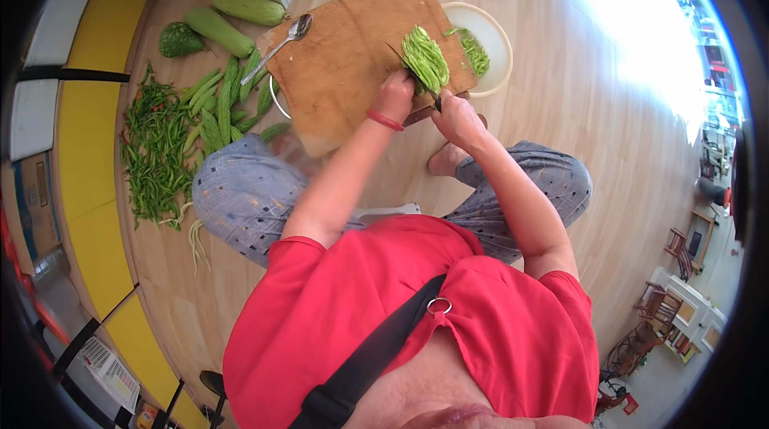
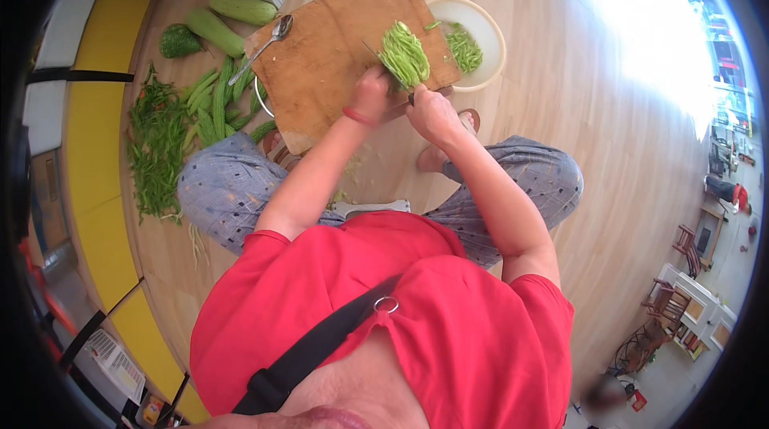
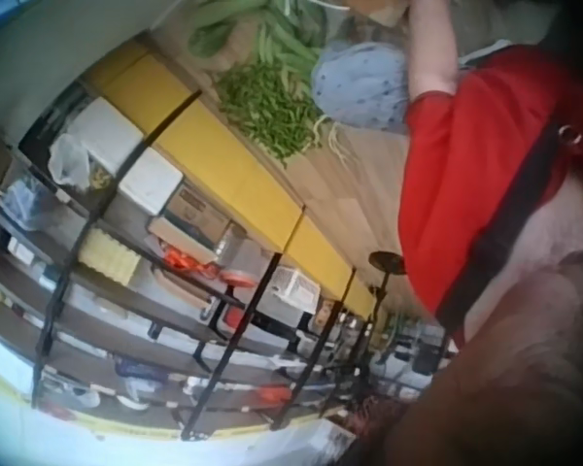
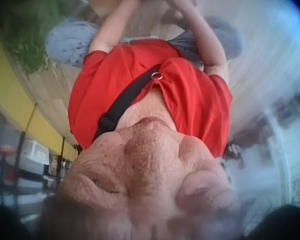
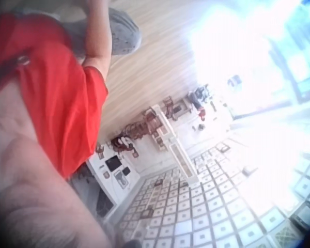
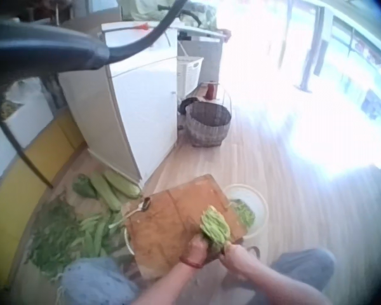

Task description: The person sitting on the floor chops several bitter melons into small pieces using a large knife on a wooden board, then picks up a whole melon from a pile on the floor and begins slicing off the ends with the knife.

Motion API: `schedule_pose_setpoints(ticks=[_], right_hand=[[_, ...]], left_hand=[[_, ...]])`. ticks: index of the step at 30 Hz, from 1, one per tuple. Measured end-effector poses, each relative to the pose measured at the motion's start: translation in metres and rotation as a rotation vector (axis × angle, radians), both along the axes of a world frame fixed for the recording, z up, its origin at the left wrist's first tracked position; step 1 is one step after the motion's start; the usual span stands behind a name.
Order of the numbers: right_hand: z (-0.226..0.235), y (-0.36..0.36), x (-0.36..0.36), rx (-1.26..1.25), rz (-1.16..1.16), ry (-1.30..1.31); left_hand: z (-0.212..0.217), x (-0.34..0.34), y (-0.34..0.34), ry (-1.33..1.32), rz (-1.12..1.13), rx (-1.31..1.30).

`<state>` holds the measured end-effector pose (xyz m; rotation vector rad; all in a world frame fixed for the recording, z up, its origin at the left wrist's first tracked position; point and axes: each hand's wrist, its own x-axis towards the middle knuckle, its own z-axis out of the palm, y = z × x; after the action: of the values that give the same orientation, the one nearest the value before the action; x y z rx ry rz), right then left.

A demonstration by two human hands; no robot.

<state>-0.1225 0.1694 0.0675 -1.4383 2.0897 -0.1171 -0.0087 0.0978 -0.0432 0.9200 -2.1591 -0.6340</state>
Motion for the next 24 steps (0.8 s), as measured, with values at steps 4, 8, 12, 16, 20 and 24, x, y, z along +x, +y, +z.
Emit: schedule_pose_setpoints(ticks=[4,8,12,16,20,24], right_hand=[[-0.023,-0.005,-0.003,-0.028,0.012,0.025],[-0.017,-0.008,-0.004,-0.019,-0.006,-0.013],[0.000,-0.001,0.006,-0.008,-0.005,0.006],[-0.027,-0.007,-0.004,-0.045,0.004,0.014],[-0.023,-0.007,-0.003,-0.067,-0.003,-0.017],[-0.009,0.001,0.003,-0.015,0.007,0.011]], left_hand=[[-0.005,-0.003,-0.001,-0.012,0.003,-0.043],[0.000,0.000,0.003,-0.023,0.006,-0.025],[-0.010,0.004,-0.001,0.072,-0.013,0.013],[-0.002,0.001,0.002,-0.003,-0.033,-0.034],[-0.004,0.006,0.002,-0.053,-0.045,-0.053],[-0.008,0.008,-0.001,0.094,-0.060,-0.028]])
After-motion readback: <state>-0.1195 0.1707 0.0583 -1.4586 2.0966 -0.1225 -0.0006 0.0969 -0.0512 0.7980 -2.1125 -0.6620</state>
